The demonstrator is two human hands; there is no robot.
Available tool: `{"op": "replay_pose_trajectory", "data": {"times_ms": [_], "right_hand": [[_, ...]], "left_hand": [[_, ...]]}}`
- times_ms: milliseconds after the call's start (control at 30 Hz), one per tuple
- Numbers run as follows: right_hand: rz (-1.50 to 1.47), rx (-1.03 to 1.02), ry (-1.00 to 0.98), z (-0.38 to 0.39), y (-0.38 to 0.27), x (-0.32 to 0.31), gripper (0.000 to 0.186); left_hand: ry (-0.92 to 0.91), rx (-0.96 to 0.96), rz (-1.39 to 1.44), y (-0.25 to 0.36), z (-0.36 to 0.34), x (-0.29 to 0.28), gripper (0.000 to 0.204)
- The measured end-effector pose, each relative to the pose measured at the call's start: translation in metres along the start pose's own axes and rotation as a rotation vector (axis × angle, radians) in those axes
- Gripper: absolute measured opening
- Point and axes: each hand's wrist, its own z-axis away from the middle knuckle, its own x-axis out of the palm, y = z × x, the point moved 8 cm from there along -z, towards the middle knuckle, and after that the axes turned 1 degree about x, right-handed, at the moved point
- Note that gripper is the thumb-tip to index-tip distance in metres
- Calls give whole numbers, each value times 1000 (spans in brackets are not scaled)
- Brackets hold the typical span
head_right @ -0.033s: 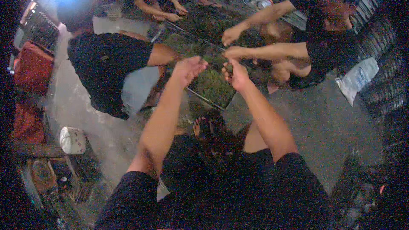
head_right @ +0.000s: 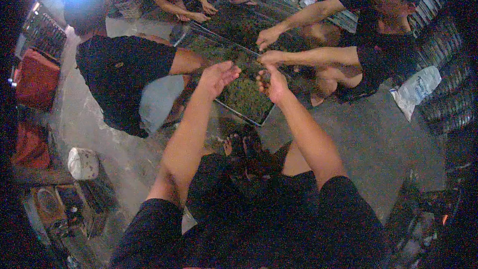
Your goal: The person sits on the floor and sorts through a large tray of dried green herbs, picking out small pieces by hand and placing them into a smaller tray. The task is performed continuously with both hands.
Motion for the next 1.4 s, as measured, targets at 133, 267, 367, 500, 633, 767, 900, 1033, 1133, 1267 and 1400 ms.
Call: {"op": "replay_pose_trajectory", "data": {"times_ms": [133, 267, 367, 500, 633, 767, 900, 1033, 1133, 1267, 1400], "right_hand": [[203, 28, -15, -18, 11, -7, 38], [334, 4, 46, -38, 42, -1, 42], [308, 63, 75, -53, 63, 12, 38], [-124, -27, -158, -97, 33, 44, 29], [-422, -290, -96, -109, -49, 81, 43], [93, -291, -190, -107, -14, 95, 37], [718, -343, -2, -175, 59, 0, 38], [1427, -291, 113, -191, 134, -84, 48], [2133, -420, 12, -225, 157, -99, 61], [1964, -513, -58, -241, 136, -42, 76], [2052, -537, -167, -261, 115, 5, 78]], "left_hand": [[38, -3, -64, 6, -3, 15, 26], [81, 51, -89, 11, -7, 1, 32], [186, 110, -14, 18, -10, -17, 30], [277, 108, 17, 15, -10, -20, 27], [256, 139, 47, 22, -7, -34, 27], [291, 131, -8, 28, -6, -49, 26], [197, 62, -96, 25, -5, -34, 27], [126, 51, -168, 34, 22, -25, 32], [71, 53, -342, 47, 40, -6, 31], [116, 34, -507, 49, 50, -17, 29], [64, -36, -526, 42, 47, -4, 26]]}}
